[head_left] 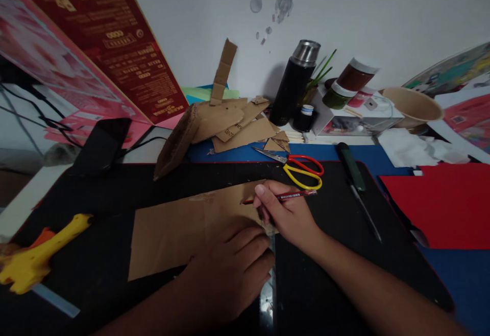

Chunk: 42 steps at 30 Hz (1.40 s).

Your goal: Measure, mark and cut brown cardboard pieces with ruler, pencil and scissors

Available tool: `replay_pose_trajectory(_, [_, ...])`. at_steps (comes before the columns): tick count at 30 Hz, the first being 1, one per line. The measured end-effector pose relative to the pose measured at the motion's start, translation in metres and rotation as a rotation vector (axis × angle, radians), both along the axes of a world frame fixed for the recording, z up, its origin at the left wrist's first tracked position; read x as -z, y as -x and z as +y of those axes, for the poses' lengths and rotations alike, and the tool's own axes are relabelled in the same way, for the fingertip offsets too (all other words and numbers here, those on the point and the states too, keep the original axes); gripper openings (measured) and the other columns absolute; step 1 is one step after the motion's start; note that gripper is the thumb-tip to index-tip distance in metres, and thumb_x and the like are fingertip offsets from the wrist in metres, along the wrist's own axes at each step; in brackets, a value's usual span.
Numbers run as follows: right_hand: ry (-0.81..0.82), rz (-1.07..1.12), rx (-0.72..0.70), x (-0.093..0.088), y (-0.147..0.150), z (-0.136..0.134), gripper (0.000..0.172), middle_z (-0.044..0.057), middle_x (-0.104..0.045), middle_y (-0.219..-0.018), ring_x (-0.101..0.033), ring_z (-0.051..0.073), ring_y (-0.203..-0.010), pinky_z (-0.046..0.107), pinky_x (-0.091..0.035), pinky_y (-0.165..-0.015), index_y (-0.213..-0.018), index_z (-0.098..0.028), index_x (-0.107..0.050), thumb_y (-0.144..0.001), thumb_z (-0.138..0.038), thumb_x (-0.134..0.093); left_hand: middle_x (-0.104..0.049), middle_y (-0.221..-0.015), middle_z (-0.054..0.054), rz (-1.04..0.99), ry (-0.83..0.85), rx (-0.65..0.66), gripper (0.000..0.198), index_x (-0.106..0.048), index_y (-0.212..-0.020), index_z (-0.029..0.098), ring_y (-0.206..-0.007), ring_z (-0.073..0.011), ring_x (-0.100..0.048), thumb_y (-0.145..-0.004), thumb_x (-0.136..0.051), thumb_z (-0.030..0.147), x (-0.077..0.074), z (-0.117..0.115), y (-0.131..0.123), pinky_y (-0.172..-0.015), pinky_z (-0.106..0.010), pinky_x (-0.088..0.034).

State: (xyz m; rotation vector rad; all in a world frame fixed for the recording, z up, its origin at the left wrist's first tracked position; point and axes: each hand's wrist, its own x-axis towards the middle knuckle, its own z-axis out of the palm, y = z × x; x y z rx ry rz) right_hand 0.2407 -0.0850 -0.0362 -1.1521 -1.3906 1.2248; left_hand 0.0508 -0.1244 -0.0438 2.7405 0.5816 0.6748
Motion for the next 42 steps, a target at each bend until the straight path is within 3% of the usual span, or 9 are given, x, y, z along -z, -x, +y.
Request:
replay_pose_trajectory(20, [-0.010,-0.082,-0.007,-0.004,-0.002,-0.001,0.046,-0.005,-0.058,-0.054,-0.054,0.012,-0.048,0.026,-0.043,-0.050,-0.076,-0.023,-0.068,-0.109,-0.054,-0.061,-0.076,-0.113,-0.010,0.016,0.011,0.008,0.020,-0.072,-0.113,0.016,-0.116,-0.0258,-0.066,-0.111,-0.054,0.026,-0.001,0.001,0.000,-0.107,-0.043,-0.055])
replay_pose_trajectory(27, [-0.013,0.029,0.087,-0.007,-0.003,-0.005,0.052,-0.003,-0.057,-0.052,-0.054,0.013,-0.048,0.027,-0.045,-0.051,-0.075,-0.023,-0.070,-0.107,-0.064,-0.062,-0.076,-0.113,-0.008,0.013,0.005,0.014,0.020,-0.073,-0.115,0.018,-0.115,-0.0250,-0.066,-0.110,-0.056,0.027,0.002,0.001,0.001,-0.109,-0.043,-0.054])
replay_pose_trajectory(33, [-0.094,-0.054,-0.106,-0.010,0.004,-0.013,0.053,0.001,-0.065,-0.064,-0.060,0.016,-0.058,0.030,-0.049,-0.056,-0.088,-0.021,-0.080,-0.112,-0.060,-0.054,-0.078,-0.114,-0.008,-0.014,-0.005,-0.008,0.018,-0.075,-0.113,0.016,-0.120,-0.0257,-0.065,-0.109,-0.059,0.024,0.006,-0.001,-0.001,-0.117,-0.044,-0.051])
replay_pose_trajectory(42, [-0.056,-0.099,-0.117,-0.006,0.009,-0.009,0.043,-0.002,-0.063,-0.061,-0.058,0.014,-0.056,0.029,-0.049,-0.057,-0.086,-0.022,-0.079,-0.112,-0.049,-0.058,-0.080,-0.125,-0.011,-0.068,-0.042,0.002,0.027,-0.074,-0.121,0.009,-0.124,-0.0272,-0.069,-0.111,-0.052,0.019,0.009,-0.004,-0.001,-0.113,-0.043,-0.055])
